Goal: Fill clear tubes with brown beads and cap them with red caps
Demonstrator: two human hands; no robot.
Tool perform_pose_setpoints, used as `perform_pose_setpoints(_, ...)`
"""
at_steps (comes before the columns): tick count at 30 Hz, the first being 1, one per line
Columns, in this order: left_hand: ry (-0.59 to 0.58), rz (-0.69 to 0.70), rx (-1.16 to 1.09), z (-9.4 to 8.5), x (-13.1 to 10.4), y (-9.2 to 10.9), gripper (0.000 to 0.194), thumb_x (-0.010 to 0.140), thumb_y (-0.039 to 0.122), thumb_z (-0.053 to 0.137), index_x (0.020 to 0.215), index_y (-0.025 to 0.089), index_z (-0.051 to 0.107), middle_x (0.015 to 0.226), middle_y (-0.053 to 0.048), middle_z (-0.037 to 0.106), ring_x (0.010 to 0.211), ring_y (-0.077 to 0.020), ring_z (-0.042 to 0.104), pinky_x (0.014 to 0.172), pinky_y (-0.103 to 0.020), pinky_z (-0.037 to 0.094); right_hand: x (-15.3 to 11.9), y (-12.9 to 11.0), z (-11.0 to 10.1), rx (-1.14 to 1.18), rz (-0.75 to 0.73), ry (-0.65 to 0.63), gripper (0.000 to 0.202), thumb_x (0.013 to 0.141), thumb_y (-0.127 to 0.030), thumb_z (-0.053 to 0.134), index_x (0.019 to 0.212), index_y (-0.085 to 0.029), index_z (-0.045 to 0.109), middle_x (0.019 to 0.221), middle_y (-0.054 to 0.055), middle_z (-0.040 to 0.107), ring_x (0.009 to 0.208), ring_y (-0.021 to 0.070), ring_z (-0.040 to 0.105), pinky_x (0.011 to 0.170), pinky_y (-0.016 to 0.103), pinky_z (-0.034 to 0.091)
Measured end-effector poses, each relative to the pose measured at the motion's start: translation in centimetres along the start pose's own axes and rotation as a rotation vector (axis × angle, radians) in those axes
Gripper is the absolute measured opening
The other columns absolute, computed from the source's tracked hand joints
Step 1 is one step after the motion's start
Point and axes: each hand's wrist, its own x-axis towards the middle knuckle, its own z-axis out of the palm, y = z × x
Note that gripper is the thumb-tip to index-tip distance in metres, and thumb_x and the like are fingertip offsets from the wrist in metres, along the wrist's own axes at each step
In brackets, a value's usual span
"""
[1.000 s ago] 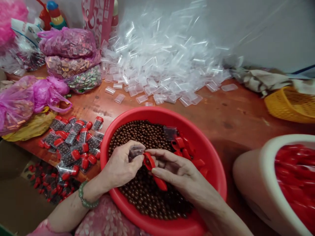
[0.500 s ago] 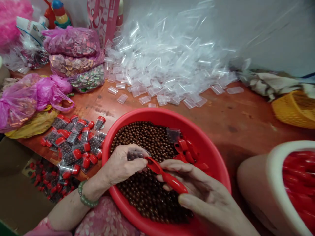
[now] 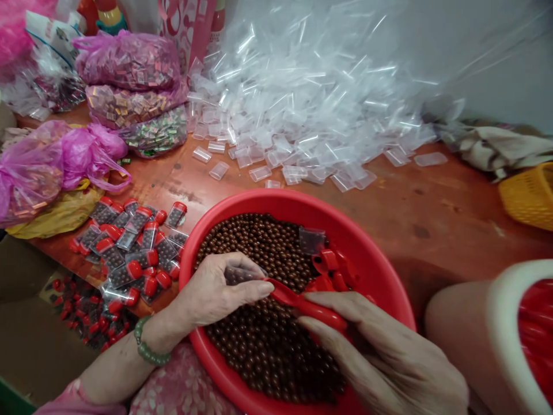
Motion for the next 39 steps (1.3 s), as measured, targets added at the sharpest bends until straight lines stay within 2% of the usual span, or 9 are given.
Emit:
perform_pose_setpoints(6, -0.029, -0.028, -0.01, -0.1, 0.0, 0.0, 0.017, 0.076, 0.026, 0.067, 0.082, 0.011, 0.066, 0.066, 0.0, 0.06, 0.059, -0.0085, 0.055, 0.058, -0.02, 0.042, 0.4, 0.4, 0.2, 0.398, 0.22, 0.021, 0.013, 0.077, -0.025, 0.074, 0.089, -0.027, 0.073, 0.081, -0.001, 0.071, 0.062, 0.0135, 0.069, 0.058, 0.02, 0.058)
perform_pose_setpoints(9, -0.023, -0.016, -0.112, -0.2, 0.1, -0.2, 0.019, 0.075, 0.029, 0.07, 0.081, 0.011, 0.066, 0.069, -0.001, 0.062, 0.061, -0.0086, 0.056, 0.06, -0.02, 0.045, 0.5, 0.9, 0.7, 0.521, 0.231, 0.05, 0.014, 0.075, -0.025, 0.076, 0.089, -0.027, 0.074, 0.083, 0.0, 0.072, 0.063, 0.015, 0.071, 0.059, 0.022, 0.06)
perform_pose_setpoints(13, -0.049, -0.032, -0.346, 0.0, 0.3, -0.8, 0.026, 0.071, 0.034, 0.077, 0.079, 0.011, 0.066, 0.071, -0.001, 0.064, 0.061, -0.009, 0.06, 0.062, -0.021, 0.048, 0.8, 1.1, 1.5, 0.334, 0.024, 0.094, 0.027, 0.075, -0.017, 0.075, 0.098, -0.03, 0.074, 0.092, 0.002, 0.074, 0.087, 0.0193, 0.07, 0.076, 0.03, 0.061)
perform_pose_setpoints(16, -0.09, -0.081, -0.513, 0.5, 0.4, -1.0, 0.032, 0.066, 0.038, 0.081, 0.075, 0.011, 0.065, 0.069, -0.001, 0.063, 0.06, -0.0096, 0.06, 0.06, -0.021, 0.048, 1.1, 0.8, 2.2, 0.214, -0.124, 0.081, 0.038, 0.077, -0.01, 0.072, 0.108, -0.031, 0.071, 0.097, 0.002, 0.074, 0.087, 0.019, 0.069, 0.079, 0.034, 0.059)
perform_pose_setpoints(21, -0.033, -0.009, -0.404, 1.0, 0.4, -0.6, 0.037, 0.065, 0.043, 0.081, 0.076, 0.01, 0.067, 0.072, -0.001, 0.062, 0.064, -0.0088, 0.057, 0.063, -0.02, 0.047, 1.3, 0.2, 3.0, 0.129, -0.241, 0.095, 0.042, 0.078, -0.006, 0.068, 0.113, -0.028, 0.068, 0.099, 0.002, 0.073, 0.087, 0.0174, 0.068, 0.078, 0.031, 0.058)
perform_pose_setpoints(27, -0.042, -0.053, -0.296, 0.6, 0.0, -0.4, 0.025, 0.075, 0.031, 0.073, 0.087, 0.011, 0.066, 0.073, -0.002, 0.065, 0.07, -0.0113, 0.061, 0.07, -0.023, 0.049, 2.1, 1.0, 2.2, -0.037, -0.118, 0.108, 0.032, 0.086, -0.015, 0.062, 0.115, -0.028, 0.066, 0.1, 0.002, 0.073, 0.089, 0.0169, 0.069, 0.084, 0.031, 0.056)
perform_pose_setpoints(31, -0.085, -0.083, -0.239, 0.1, -0.1, -0.6, 0.018, 0.076, 0.021, 0.069, 0.092, 0.012, 0.067, 0.082, -0.004, 0.067, 0.077, -0.0119, 0.063, 0.077, -0.025, 0.049, 3.6, 2.3, 1.5, -0.193, -0.181, 0.047, 0.038, 0.089, -0.019, 0.057, 0.125, -0.029, 0.061, 0.102, 0.004, 0.071, 0.091, 0.0176, 0.068, 0.085, 0.033, 0.056)
perform_pose_setpoints(34, -0.096, -0.077, -0.261, -0.1, -0.1, -0.8, 0.03, 0.074, 0.026, 0.072, 0.101, 0.014, 0.069, 0.098, -0.006, 0.066, 0.088, -0.0143, 0.063, 0.082, -0.027, 0.049, 4.5, 2.3, 1.2, -0.093, -0.134, -0.027, 0.036, 0.09, -0.021, 0.056, 0.124, -0.031, 0.063, 0.106, 0.004, 0.071, 0.095, 0.0174, 0.068, 0.083, 0.03, 0.056)
perform_pose_setpoints(39, -0.233, -0.114, -0.326, -0.1, 0.3, -0.9, 0.047, 0.068, 0.045, 0.076, 0.1, 0.011, 0.066, 0.076, -0.002, 0.062, 0.068, -0.0103, 0.057, 0.064, -0.023, 0.048, 4.6, 0.2, 1.6, 0.197, 0.081, -0.008, 0.024, 0.087, -0.026, 0.063, 0.11, -0.029, 0.067, 0.099, 0.001, 0.074, 0.085, 0.0163, 0.071, 0.076, 0.027, 0.058)
